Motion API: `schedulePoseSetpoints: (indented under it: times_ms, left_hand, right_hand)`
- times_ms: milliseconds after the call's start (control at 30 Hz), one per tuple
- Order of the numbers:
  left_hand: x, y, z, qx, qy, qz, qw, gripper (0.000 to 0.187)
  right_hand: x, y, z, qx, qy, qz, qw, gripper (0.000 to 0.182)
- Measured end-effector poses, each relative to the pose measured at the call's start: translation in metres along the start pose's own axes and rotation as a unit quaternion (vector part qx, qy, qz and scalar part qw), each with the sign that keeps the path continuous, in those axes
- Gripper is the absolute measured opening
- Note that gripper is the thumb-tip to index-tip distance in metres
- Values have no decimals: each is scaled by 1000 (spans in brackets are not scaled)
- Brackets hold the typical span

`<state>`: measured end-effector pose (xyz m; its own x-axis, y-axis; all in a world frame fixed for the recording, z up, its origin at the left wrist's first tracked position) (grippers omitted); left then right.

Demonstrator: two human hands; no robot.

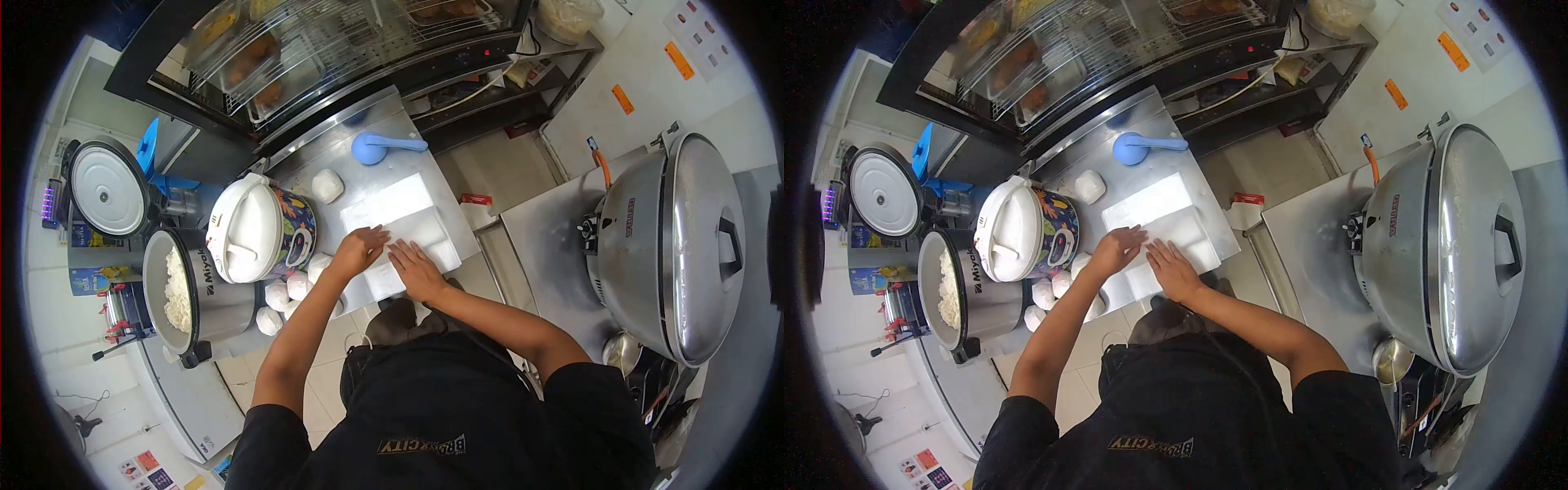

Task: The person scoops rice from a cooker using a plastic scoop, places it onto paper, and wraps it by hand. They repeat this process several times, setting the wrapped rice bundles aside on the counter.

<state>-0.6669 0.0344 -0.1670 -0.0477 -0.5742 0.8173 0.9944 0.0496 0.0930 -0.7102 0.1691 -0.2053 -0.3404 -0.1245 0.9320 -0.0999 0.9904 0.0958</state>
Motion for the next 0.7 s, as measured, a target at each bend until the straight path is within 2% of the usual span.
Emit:
schedulePoseSetpoints:
  times_ms: [200,267,300,367,433,500,700]
  left_hand:
    - [-10,6,11,29,-42,6,999,29]
    - [-12,7,12,35,-48,7,998,30]
    - [-13,7,12,41,-54,7,998,31]
    - [-16,6,8,43,-59,7,997,33]
    - [-24,12,8,45,-63,4,997,35]
    - [-25,12,8,47,-55,6,997,42]
    - [-33,22,21,43,-107,6,993,54]
  right_hand:
    - [-10,1,2,2,-12,-10,1000,61]
    - [-4,6,16,-18,-129,72,989,60]
    - [5,7,16,-17,-128,71,989,60]
    - [40,12,20,-43,-95,94,990,59]
    - [38,6,25,-33,-77,94,992,59]
    - [32,0,27,-51,52,71,995,59]
    - [7,7,43,-102,121,9,987,60]
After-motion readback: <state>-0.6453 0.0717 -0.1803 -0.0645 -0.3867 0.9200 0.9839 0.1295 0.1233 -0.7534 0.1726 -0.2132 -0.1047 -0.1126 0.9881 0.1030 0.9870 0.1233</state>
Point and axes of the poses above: each hand's wrist, its own y-axis away from the middle knuckle, its own x-axis out of the back of the hand, z = x × y, the point moved 8 cm from there along -y, towards the middle knuckle, and after that the axes turned 14 degrees about -z, right-handed, at the moved point
